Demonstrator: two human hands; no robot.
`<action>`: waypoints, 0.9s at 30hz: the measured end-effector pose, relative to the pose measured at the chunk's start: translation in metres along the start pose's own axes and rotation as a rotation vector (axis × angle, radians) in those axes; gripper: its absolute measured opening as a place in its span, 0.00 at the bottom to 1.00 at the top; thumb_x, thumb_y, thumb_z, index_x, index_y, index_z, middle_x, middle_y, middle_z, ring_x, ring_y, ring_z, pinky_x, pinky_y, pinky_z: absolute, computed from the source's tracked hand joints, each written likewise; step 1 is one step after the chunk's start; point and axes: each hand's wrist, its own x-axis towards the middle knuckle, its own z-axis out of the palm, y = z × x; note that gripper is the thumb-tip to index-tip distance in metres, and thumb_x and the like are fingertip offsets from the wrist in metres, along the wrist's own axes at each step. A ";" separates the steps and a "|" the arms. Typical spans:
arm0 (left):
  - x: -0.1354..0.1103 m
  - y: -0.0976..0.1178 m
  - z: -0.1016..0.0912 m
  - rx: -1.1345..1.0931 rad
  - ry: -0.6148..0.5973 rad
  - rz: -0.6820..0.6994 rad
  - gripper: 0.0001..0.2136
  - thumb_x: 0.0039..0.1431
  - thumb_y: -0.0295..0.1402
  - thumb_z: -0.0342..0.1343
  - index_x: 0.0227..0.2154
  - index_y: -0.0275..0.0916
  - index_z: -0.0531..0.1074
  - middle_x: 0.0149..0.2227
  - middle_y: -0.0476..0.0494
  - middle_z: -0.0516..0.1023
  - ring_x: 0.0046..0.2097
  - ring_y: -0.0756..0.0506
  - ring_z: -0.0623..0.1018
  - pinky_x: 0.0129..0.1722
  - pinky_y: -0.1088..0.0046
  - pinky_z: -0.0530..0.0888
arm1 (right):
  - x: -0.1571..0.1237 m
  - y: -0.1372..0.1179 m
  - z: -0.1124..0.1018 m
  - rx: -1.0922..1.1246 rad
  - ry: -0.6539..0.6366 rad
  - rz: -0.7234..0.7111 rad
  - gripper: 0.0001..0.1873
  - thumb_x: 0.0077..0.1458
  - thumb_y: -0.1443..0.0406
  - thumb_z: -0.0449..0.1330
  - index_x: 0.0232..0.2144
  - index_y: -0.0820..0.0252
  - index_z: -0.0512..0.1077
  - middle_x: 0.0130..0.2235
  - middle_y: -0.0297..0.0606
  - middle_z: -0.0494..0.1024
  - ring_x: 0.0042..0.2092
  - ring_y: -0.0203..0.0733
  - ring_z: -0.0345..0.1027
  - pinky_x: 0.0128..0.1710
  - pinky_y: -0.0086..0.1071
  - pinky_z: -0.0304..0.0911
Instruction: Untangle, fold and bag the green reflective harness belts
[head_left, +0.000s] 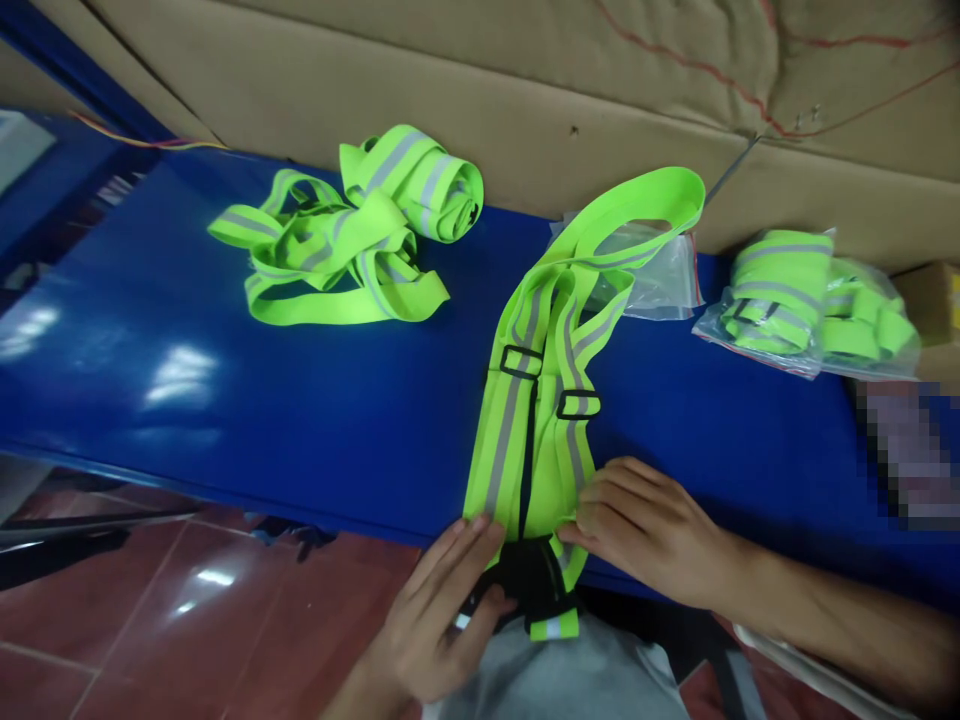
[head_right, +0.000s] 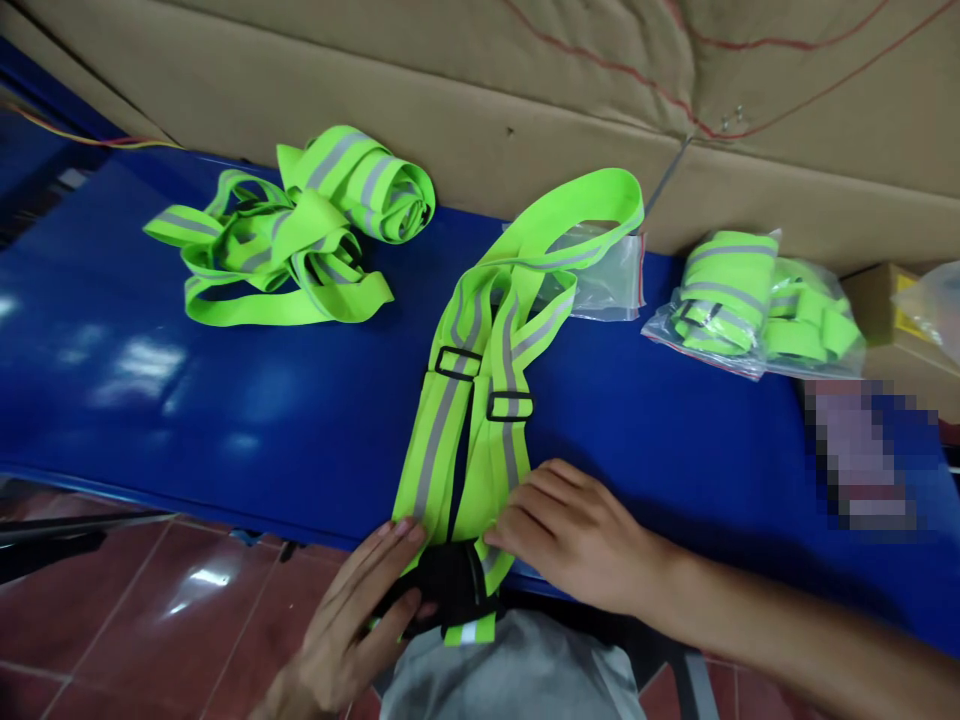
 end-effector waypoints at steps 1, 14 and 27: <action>-0.001 -0.001 0.000 0.004 0.000 -0.006 0.24 0.68 0.21 0.50 0.65 0.31 0.65 0.54 0.36 0.83 0.66 0.46 0.74 0.69 0.68 0.71 | -0.001 -0.003 -0.001 -0.011 0.013 -0.029 0.08 0.69 0.67 0.61 0.34 0.60 0.75 0.33 0.36 0.80 0.36 0.41 0.74 0.40 0.39 0.69; -0.005 0.004 -0.002 0.050 0.051 0.100 0.16 0.63 0.18 0.53 0.51 0.38 0.74 0.58 0.38 0.81 0.66 0.38 0.75 0.67 0.53 0.74 | 0.005 0.017 -0.009 -0.117 -0.198 -0.010 0.26 0.75 0.57 0.51 0.68 0.63 0.65 0.69 0.42 0.69 0.71 0.46 0.60 0.75 0.52 0.47; -0.004 -0.001 -0.009 0.104 0.067 0.009 0.27 0.69 0.27 0.52 0.70 0.36 0.63 0.55 0.35 0.83 0.60 0.40 0.81 0.59 0.62 0.81 | 0.043 0.014 0.001 -0.511 -0.160 0.134 0.28 0.74 0.53 0.52 0.68 0.63 0.64 0.62 0.48 0.75 0.56 0.57 0.67 0.54 0.53 0.59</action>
